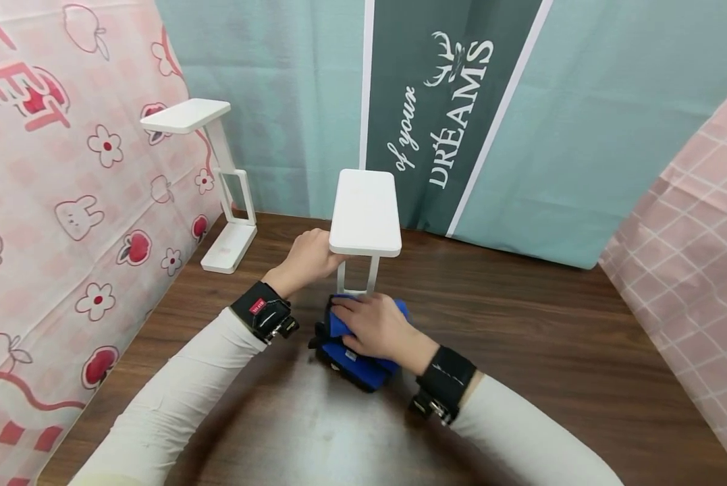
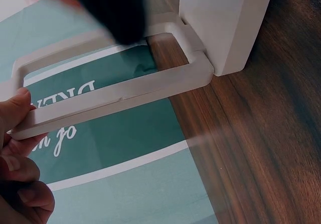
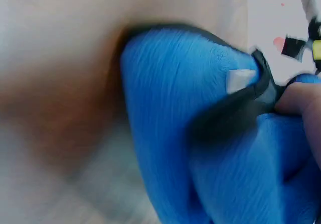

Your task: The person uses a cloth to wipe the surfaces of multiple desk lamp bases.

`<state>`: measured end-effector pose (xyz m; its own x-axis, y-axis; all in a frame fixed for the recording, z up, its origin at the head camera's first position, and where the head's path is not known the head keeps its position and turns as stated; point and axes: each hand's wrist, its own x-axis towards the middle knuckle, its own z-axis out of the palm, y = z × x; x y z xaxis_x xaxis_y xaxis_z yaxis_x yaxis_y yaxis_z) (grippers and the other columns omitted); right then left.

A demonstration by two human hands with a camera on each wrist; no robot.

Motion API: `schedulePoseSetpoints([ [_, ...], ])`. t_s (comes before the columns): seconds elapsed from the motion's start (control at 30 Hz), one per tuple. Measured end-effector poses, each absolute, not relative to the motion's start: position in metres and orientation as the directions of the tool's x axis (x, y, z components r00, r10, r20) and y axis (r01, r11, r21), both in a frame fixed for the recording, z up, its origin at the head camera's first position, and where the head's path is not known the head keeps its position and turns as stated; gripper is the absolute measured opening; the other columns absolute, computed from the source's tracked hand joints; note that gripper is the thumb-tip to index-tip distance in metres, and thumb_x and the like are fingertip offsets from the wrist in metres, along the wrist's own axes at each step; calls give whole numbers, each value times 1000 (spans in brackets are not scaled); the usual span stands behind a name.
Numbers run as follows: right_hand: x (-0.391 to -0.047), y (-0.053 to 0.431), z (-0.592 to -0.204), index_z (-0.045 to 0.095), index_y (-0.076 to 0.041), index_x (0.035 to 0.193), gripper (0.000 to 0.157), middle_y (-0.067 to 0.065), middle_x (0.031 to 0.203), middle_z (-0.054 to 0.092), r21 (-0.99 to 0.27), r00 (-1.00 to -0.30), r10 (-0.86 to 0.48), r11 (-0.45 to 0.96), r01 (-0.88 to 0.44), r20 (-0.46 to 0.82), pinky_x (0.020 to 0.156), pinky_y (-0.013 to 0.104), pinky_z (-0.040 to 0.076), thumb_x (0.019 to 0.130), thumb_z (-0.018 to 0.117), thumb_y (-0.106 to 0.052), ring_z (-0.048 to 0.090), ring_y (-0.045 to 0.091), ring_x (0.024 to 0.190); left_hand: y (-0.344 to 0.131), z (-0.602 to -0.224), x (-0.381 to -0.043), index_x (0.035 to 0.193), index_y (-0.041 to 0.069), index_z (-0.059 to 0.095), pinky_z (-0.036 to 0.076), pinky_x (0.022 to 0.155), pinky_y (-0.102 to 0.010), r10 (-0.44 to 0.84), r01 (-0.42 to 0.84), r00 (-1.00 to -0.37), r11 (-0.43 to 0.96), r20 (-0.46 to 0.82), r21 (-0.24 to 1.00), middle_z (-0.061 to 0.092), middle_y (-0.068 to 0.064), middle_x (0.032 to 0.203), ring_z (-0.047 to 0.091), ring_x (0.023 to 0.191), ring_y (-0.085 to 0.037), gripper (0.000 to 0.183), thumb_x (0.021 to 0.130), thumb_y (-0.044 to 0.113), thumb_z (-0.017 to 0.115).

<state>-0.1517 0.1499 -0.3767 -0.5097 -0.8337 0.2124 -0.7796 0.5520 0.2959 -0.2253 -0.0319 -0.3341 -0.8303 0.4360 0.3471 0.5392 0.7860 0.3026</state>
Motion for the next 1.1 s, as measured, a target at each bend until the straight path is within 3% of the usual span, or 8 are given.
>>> schedulePoseSetpoints([
  [0.13, -173, 130, -383, 60, -20, 133, 46, -1, 138, 60, 305, -497, -862, 502, -809, 100, 77, 35, 57, 89, 66, -31, 66, 23, 107, -32, -335, -225, 120, 19, 70, 37, 49, -24, 434, 535, -834, 788, 340, 306, 76, -2, 97, 66, 69, -17, 33, 95, 38, 61],
  [0.23, -184, 124, -391, 63, -19, 129, 39, 0, 133, 64, 246, -539, -839, 540, -805, 77, 60, 33, 54, 90, 64, -24, 69, 21, 81, -31, -334, -225, 121, 18, 70, 32, 47, -23, 434, 540, -831, 777, 347, 323, 76, -2, 92, 62, 61, -15, 33, 95, 36, 62],
  [0.33, -191, 123, -396, 64, -18, 124, 35, 2, 123, 69, 174, -591, -805, 590, -788, 53, 47, 31, 45, 90, 62, -25, 60, 17, 57, -30, -334, -225, 122, 18, 69, 27, 46, -23, 441, 554, -822, 766, 359, 327, 73, -2, 80, 55, 55, -13, 33, 95, 36, 61],
  [0.43, -195, 123, -400, 64, -15, 114, 28, 3, 105, 72, 120, -596, -802, 596, -794, 43, 46, 30, 41, 89, 62, -27, 52, 14, 51, -31, -334, -225, 122, 18, 69, 25, 46, -23, 444, 561, -816, 763, 370, 321, 69, -1, 72, 52, 52, -12, 34, 95, 37, 61],
  [0.6, -198, 122, -412, 60, -16, 98, 16, -1, 84, 62, 41, -583, -809, 587, -809, 71, 47, 27, 35, 89, 61, -29, 47, 12, 54, -35, -337, -225, 121, 18, 70, 26, 46, -22, 440, 560, -816, 765, 376, 319, 71, -1, 75, 55, 55, -11, 33, 95, 36, 61],
  [0.8, -188, 129, -423, 60, -17, 102, 21, -4, 81, 58, 1, -589, -800, 593, -805, 113, 45, 25, 30, 89, 61, -33, 44, 9, 55, -34, -336, -223, 119, 19, 71, 30, 48, -23, 435, 555, -820, 765, 372, 328, 72, -2, 79, 59, 59, -14, 30, 94, 34, 63],
  [0.93, -174, 132, -424, 63, -15, 115, 34, -3, 92, 66, 30, -571, -811, 579, -815, 130, 48, 28, 41, 89, 61, -37, 56, 13, 63, -34, -335, -223, 117, 21, 72, 33, 50, -25, 430, 549, -823, 770, 371, 326, 74, -1, 84, 61, 63, -14, 28, 95, 35, 62],
  [1.1, -153, 137, -426, 63, -15, 126, 44, 0, 119, 69, 72, -549, -827, 559, -826, 120, 68, 33, 55, 90, 59, -41, 67, 18, 87, -33, -335, -224, 115, 20, 72, 37, 52, -25, 436, 552, -822, 769, 366, 322, 74, -1, 84, 63, 65, -14, 27, 95, 35, 61],
])
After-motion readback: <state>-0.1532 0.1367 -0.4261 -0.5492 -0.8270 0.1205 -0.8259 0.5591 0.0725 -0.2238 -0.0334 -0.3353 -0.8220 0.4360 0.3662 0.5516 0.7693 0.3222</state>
